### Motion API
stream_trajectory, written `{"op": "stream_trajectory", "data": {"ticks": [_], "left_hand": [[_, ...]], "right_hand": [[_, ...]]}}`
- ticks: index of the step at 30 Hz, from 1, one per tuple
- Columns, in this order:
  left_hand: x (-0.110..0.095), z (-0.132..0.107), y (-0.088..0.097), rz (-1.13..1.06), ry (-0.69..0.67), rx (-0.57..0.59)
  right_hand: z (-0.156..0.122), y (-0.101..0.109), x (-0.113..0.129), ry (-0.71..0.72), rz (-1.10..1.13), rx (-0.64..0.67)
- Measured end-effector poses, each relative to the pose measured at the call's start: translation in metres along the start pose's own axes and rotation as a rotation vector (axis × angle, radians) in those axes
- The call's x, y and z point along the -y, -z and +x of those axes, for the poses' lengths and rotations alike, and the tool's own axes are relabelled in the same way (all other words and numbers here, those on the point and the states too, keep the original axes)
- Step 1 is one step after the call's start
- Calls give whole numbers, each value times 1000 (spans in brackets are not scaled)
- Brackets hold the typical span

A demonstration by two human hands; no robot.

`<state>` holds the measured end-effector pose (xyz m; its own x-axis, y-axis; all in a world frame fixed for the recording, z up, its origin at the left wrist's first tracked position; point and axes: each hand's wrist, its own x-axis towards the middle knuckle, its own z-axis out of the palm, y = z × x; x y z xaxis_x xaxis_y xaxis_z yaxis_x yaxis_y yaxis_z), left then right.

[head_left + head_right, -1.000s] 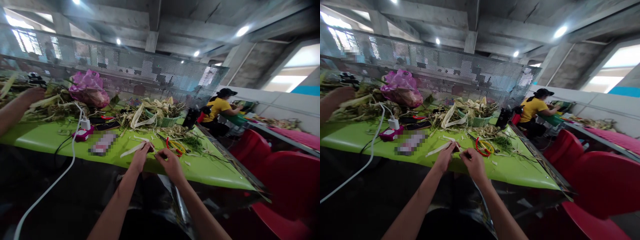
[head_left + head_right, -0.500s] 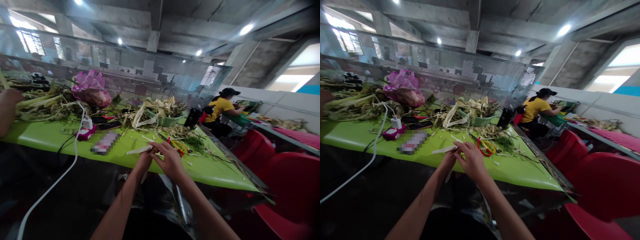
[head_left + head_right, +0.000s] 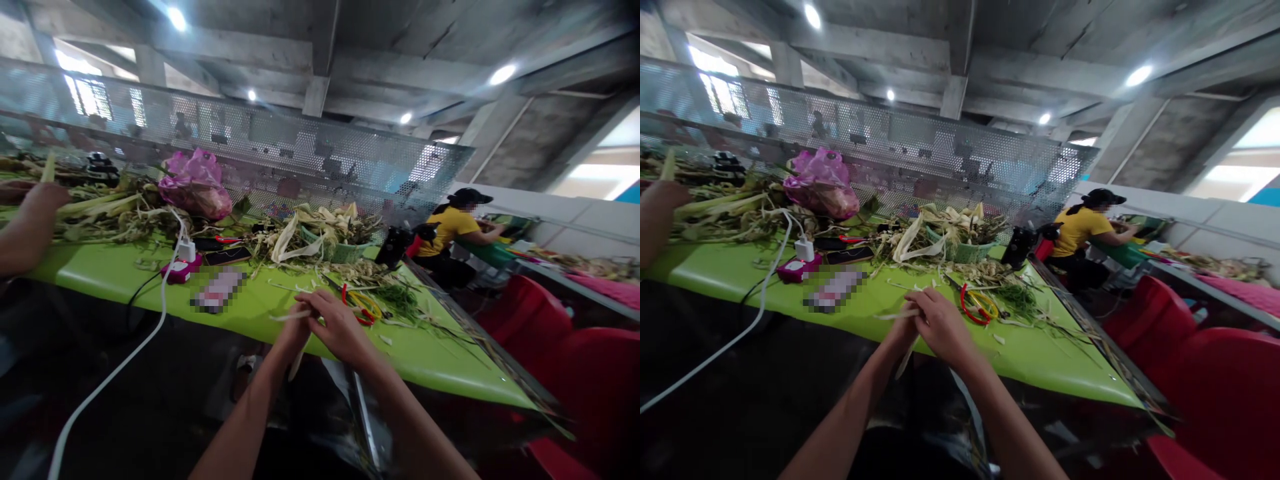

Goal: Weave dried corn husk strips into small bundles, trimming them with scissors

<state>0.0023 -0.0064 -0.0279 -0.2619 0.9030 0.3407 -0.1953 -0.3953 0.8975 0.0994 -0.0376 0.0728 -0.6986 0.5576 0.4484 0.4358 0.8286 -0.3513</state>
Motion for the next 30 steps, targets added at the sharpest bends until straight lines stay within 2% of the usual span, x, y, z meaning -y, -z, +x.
{"op": "stream_trajectory", "data": {"ticks": [3, 6, 10, 13, 21, 24, 27, 30], "left_hand": [[-8, 3, 2, -101, 48, 60], [-16, 4, 6, -157, 89, 60], [-24, 2, 9, -256, 198, 36], [-30, 0, 9, -264, 268, 66], [-34, -6, 14, -416, 319, 199], [-29, -5, 13, -386, 327, 127], [-26, -2, 11, -346, 314, 71], [-26, 0, 10, -354, 305, 78]], "right_hand": [[-5, 0, 1, 12, 43, -44], [-13, -1, -3, 10, 143, -190], [-22, -9, -22, -96, 270, -400], [-23, -16, -35, -177, 341, -474], [-23, -20, -41, -163, 350, -546], [-26, -22, -43, -150, 296, -548], [-31, -23, -47, -121, 122, -511], [-37, -22, -48, -43, -143, -397]]}}
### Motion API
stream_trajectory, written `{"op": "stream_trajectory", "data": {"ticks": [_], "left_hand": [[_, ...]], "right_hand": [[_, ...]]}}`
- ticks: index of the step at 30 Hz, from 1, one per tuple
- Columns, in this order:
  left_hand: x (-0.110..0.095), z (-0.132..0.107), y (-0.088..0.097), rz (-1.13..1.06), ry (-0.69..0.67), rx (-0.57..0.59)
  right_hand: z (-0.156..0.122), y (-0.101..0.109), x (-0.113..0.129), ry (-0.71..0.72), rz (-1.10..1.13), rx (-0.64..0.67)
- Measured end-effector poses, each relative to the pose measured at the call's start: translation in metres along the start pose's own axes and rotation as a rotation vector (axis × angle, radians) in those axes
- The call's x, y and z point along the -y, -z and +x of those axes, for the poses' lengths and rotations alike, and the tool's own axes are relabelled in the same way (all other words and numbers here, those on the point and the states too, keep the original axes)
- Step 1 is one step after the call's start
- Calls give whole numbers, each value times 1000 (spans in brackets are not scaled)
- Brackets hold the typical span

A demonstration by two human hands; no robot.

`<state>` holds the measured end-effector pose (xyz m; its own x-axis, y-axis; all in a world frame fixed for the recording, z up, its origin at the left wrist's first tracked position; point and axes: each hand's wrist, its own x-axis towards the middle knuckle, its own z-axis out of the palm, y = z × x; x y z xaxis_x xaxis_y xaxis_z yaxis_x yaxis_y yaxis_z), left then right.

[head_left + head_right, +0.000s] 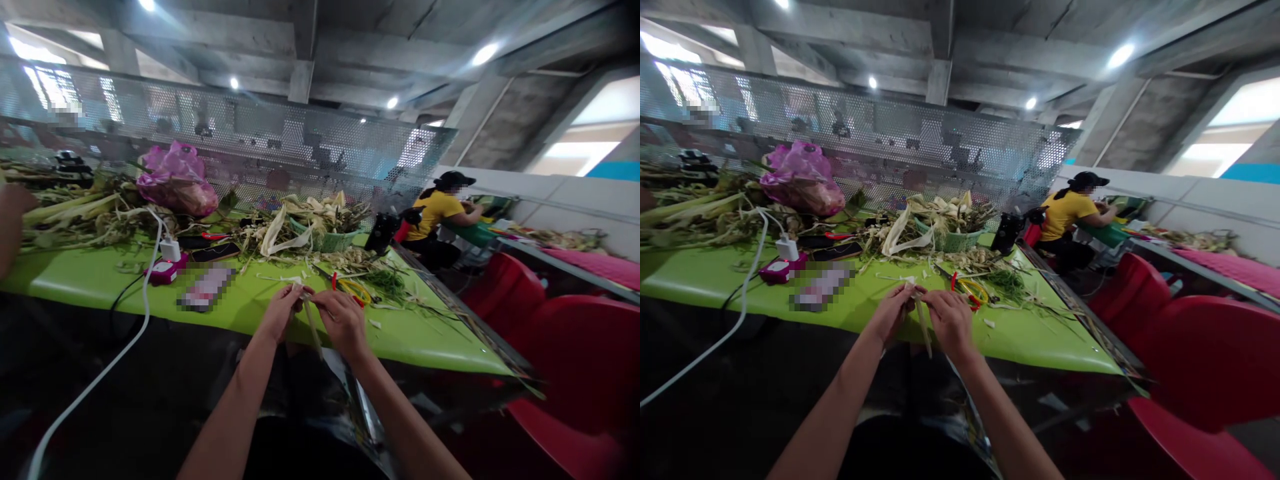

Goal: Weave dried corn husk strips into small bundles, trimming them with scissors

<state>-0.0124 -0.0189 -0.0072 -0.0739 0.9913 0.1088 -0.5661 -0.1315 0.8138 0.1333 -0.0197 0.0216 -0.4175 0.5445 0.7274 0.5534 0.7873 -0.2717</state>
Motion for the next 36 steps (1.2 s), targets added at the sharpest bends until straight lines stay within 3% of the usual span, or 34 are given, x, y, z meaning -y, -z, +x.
{"op": "stream_trajectory", "data": {"ticks": [6, 16, 24, 31, 36], "left_hand": [[-4, -2, -3, -118, 23, -48], [-7, -3, -6, -102, 25, 0], [0, -1, -6, 131, -64, 34], [-2, -6, -9, 239, -75, 112], [-4, -11, -9, 232, -102, 123]], "right_hand": [[-5, 7, 6, 159, -204, 77], [-4, 5, 9, 160, -183, 80], [5, 1, 7, -129, 155, -55], [10, -13, 0, -395, 394, -175], [13, -21, 0, -497, 532, -187]]}}
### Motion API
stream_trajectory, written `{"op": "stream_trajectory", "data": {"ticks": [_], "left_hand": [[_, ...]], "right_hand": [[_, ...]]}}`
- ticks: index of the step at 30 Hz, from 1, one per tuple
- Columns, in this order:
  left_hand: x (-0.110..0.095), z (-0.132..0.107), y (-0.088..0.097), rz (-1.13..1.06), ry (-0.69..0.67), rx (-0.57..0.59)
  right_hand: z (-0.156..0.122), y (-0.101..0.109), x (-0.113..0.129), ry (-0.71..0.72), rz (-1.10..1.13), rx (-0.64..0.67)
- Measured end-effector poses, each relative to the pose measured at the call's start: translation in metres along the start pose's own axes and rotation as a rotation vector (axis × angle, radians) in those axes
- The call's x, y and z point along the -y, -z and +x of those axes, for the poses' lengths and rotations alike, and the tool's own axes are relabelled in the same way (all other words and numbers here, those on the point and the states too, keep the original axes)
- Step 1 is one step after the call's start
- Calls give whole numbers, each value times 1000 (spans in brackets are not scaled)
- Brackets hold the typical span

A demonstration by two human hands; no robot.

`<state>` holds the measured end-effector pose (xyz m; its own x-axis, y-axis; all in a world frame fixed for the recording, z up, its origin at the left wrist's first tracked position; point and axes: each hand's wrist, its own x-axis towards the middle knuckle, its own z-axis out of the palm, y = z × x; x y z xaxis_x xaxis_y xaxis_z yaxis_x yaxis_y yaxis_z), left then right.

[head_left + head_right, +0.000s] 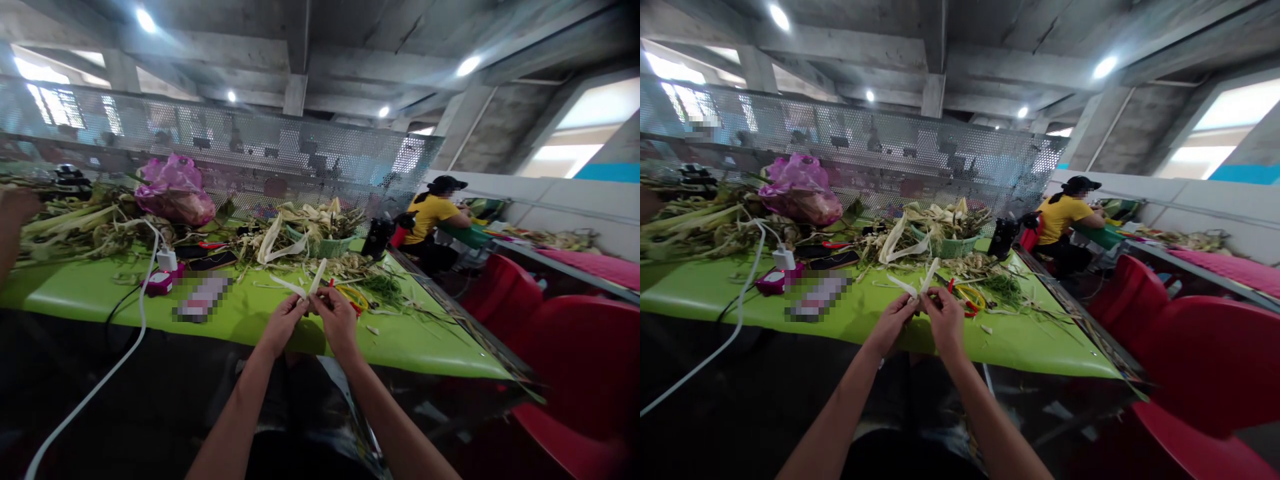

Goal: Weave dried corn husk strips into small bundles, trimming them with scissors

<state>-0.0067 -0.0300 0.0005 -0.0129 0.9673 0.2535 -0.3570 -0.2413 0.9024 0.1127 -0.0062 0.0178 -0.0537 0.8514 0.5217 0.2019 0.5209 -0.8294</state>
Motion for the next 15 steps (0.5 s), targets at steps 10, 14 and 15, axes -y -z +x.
{"op": "stream_trajectory", "data": {"ticks": [10, 14, 15], "left_hand": [[5, 6, -2, -160, 42, -211], [1, 1, -4, -242, 77, -201], [0, 0, -4, -258, 74, -174]], "right_hand": [[-15, -9, 6, -189, 283, -42], [-16, -7, 5, -387, 478, 25], [-14, -6, 6, -433, 529, 27]]}}
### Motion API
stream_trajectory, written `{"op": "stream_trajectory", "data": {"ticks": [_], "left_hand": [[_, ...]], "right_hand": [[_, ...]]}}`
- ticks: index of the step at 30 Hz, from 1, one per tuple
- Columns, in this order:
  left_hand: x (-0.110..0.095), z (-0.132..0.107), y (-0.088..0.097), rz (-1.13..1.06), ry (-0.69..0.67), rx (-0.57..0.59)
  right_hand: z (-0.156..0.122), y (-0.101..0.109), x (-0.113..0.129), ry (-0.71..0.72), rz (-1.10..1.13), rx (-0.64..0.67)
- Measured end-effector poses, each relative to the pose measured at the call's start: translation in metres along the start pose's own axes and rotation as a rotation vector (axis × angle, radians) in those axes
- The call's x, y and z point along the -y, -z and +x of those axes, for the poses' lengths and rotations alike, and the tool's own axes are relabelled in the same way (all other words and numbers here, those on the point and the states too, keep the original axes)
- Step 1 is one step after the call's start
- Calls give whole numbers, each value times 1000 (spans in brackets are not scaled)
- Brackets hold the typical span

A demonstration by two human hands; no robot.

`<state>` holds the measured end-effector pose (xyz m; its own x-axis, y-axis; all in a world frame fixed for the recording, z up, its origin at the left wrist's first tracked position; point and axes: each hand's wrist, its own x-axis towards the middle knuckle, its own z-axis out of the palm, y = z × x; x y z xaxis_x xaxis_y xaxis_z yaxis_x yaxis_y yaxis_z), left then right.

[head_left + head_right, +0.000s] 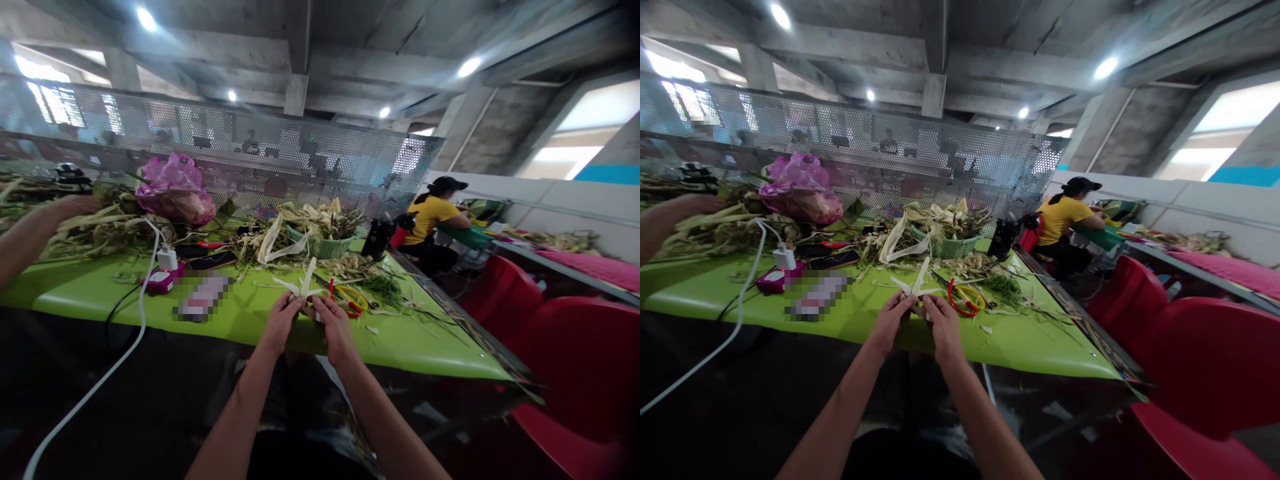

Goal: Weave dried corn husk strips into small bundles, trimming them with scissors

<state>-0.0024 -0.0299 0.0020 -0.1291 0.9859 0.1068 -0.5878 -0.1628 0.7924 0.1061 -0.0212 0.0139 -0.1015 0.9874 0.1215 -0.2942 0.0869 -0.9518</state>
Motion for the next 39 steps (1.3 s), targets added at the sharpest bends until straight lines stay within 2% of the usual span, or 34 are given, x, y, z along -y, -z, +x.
{"op": "stream_trajectory", "data": {"ticks": [4, 7, 10, 14, 16, 19, 23, 26, 28, 33, 37, 39], "left_hand": [[0, -2, 1, -10, 15, 49], [2, -2, 2, 40, 24, 34], [2, 1, 3, 137, 3, -2], [5, 9, 4, 232, -27, -5], [7, 11, 4, 252, -40, 14], [10, 13, 5, 231, -27, 18], [10, 11, 3, 178, 14, 7], [8, 11, 3, 181, 3, 38], [8, 11, 4, 208, -2, 37], [14, 12, 7, 291, -76, 101], [15, 10, 6, 431, -91, 140], [12, 8, 5, 490, -111, 148]], "right_hand": [[7, 1, 5, -118, 170, -29], [10, 3, 3, -56, 141, -71], [9, 8, 4, 155, -82, -76], [7, 14, 16, 592, -601, -42], [7, 16, 24, 754, -787, 16], [7, 17, 31, 894, -948, 92], [5, 20, 35, 989, -1118, 180], [7, 22, 38, 979, -1178, 337], [9, 22, 40, 901, -1169, 401], [19, 20, 40, 700, -1105, 304], [26, 20, 32, 597, -941, 275], [30, 20, 28, 491, -838, 282]]}}
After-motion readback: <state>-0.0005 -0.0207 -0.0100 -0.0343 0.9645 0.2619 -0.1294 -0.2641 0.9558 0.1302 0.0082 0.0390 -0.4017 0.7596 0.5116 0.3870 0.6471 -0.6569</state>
